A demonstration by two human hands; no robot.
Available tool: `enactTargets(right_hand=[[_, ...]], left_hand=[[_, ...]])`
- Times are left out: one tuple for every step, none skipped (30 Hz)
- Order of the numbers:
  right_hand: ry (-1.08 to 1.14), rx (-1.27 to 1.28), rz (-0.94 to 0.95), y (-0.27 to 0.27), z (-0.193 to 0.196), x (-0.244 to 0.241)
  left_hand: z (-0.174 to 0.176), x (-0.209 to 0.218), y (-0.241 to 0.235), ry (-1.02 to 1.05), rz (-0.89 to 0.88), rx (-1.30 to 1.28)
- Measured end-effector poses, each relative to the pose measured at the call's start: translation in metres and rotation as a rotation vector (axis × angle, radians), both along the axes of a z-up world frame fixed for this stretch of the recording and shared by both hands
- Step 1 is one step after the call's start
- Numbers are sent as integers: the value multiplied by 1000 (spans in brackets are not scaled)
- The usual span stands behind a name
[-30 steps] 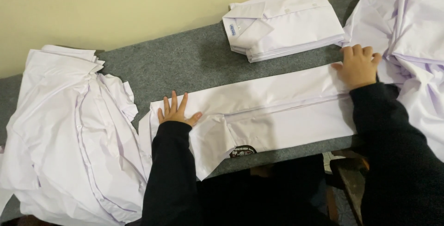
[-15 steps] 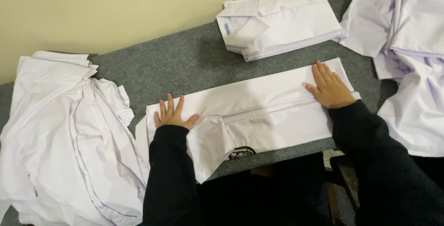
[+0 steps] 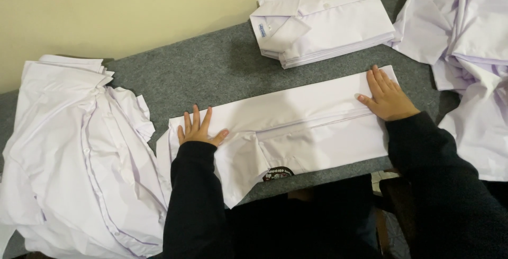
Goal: A person is neatly folding a white collared shirt on a padded work surface, smoothing out wrinkles as they go.
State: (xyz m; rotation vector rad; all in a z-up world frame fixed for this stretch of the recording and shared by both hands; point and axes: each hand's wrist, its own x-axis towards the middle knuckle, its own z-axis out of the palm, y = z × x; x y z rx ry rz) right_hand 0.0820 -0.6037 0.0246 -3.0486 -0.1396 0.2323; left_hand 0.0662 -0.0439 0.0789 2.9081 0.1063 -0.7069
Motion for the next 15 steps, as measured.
enactTargets(right_hand=[[0,0,0,-3,0,1],[28,3,8,-6,0,3],[55,6,15,-10,1,5],[53,5,15,-15,0,8],[34,54,72,-20,-1,10],[16,103,130,-24,-3,12],[16,103,130,-26,1,12],[-16,159,113,-28,5,12],[-49,215,95,-31,8,11],[-51,214,91,-36,6,6],[-367,211,89,-41,5,2],[-685,204,87,-45,3,-2],[-689,201,85,-55,7,-5],[-683,270,-13,-64,10,-10],[-677,339,-111,-72,13,-15]], left_hand=[[-1,0,1,0,0,0],[-3,0,1,1,1,0],[-4,1,1,3,2,0],[2,1,-4,1,1,-1],[8,0,-8,24,47,-28],[14,-1,-11,49,93,-54],[14,-2,-11,49,93,-54],[13,-1,-11,46,90,-51],[13,-1,-12,43,88,-49],[13,-1,-12,41,83,-50],[14,-2,-13,39,84,-41],[14,-2,-14,35,87,-34],[14,-1,-14,32,83,-35],[14,-1,-13,34,85,-35],[13,-1,-13,37,86,-35]])
